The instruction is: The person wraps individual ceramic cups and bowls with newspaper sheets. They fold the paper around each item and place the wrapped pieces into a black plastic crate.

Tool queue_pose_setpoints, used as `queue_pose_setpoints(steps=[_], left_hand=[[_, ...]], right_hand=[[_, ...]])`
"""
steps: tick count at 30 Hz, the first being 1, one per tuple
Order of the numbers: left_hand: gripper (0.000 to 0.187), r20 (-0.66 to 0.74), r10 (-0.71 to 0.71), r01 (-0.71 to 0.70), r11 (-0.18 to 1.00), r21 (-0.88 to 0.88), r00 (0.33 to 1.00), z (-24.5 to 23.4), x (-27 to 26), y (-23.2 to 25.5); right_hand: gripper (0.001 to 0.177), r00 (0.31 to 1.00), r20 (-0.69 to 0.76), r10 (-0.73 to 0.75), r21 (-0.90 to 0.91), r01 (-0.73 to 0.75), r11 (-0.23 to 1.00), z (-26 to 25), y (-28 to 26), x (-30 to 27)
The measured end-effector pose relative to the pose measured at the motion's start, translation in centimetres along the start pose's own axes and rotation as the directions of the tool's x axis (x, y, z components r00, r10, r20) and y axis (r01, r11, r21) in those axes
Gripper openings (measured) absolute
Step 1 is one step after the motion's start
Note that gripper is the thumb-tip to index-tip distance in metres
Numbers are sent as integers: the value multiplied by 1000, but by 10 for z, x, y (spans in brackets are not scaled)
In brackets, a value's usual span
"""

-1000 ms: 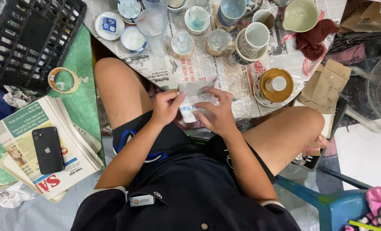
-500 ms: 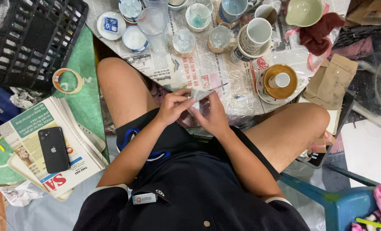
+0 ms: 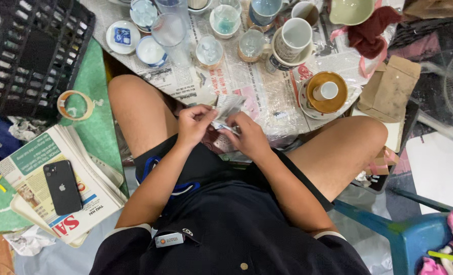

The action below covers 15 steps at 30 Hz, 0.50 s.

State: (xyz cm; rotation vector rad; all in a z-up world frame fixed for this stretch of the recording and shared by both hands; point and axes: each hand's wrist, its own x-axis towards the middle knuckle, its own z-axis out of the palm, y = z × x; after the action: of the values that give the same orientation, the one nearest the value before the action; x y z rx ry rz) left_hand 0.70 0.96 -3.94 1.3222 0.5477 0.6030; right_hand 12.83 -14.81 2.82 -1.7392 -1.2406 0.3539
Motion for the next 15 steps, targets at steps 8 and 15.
queue_pose_setpoints(steps=[8,15], left_hand=[[27,-36,-80,75,989,-125,996,-7,4,-5],[27,-5,-37,37,996,-78,999,2,-1,11]], right_hand=[[18,996,-82,33,379,0,926,2,11,-7],[8,950,104,294,500,-305,810,7,22,-4]])
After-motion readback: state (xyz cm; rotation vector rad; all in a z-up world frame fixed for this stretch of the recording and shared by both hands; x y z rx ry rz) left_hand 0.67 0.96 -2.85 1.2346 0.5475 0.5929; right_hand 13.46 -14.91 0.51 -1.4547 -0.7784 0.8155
